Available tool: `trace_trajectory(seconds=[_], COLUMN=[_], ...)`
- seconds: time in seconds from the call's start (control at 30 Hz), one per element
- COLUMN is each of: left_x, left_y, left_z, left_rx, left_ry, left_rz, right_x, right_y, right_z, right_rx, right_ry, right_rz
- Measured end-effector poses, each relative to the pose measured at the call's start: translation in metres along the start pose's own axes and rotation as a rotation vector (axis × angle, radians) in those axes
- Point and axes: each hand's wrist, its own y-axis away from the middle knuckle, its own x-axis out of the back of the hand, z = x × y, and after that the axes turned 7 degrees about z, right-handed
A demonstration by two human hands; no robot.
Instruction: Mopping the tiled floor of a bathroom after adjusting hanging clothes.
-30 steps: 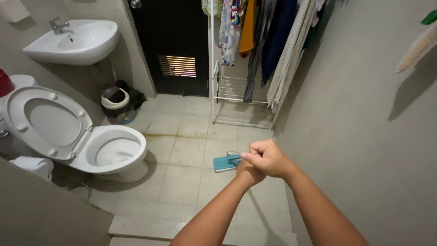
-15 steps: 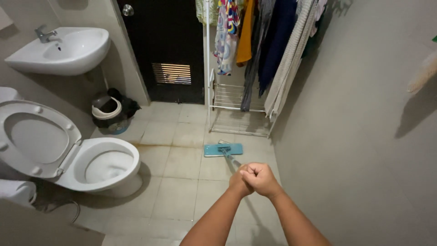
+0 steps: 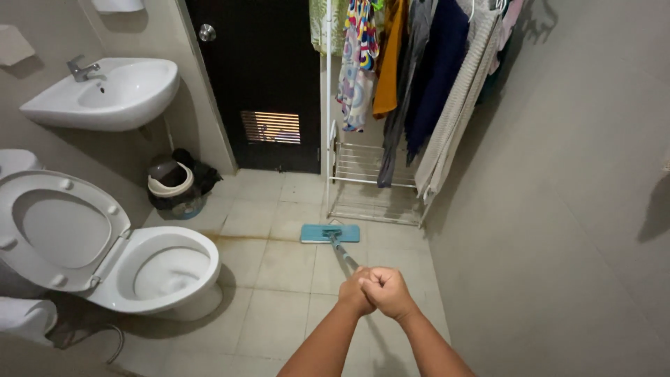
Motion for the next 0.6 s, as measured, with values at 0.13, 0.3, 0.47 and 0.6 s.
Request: trace_trajectory(seconds=[0.13,0.3,0.47,0.6], left_x=[0.013,-0.023,-0.023,0.002], left_y=[0.009,0.021,0.061,0.100], left_z=[0.001,-0.028,-0.032,0.002], left_rx=[0.043,0.025,0.009,0.047], left_ry=[0.041,-0.025,0.093,0.175], left_rz=[-0.018,0.004,0.064,0.097], right_x=[-0.008,-0.016,-0.022,-0.020], right_y=[0.001,0.020,0.052,0.081], right_z=[0.008,0.014,-0.008,-0.050], right_rx=[-0.037,-0.025,-0.021,-0.009], right_ry=[0.012,-0.051,-0.030,0.089], right_rz=[-0.003,-0.050,-0.134,-0.207])
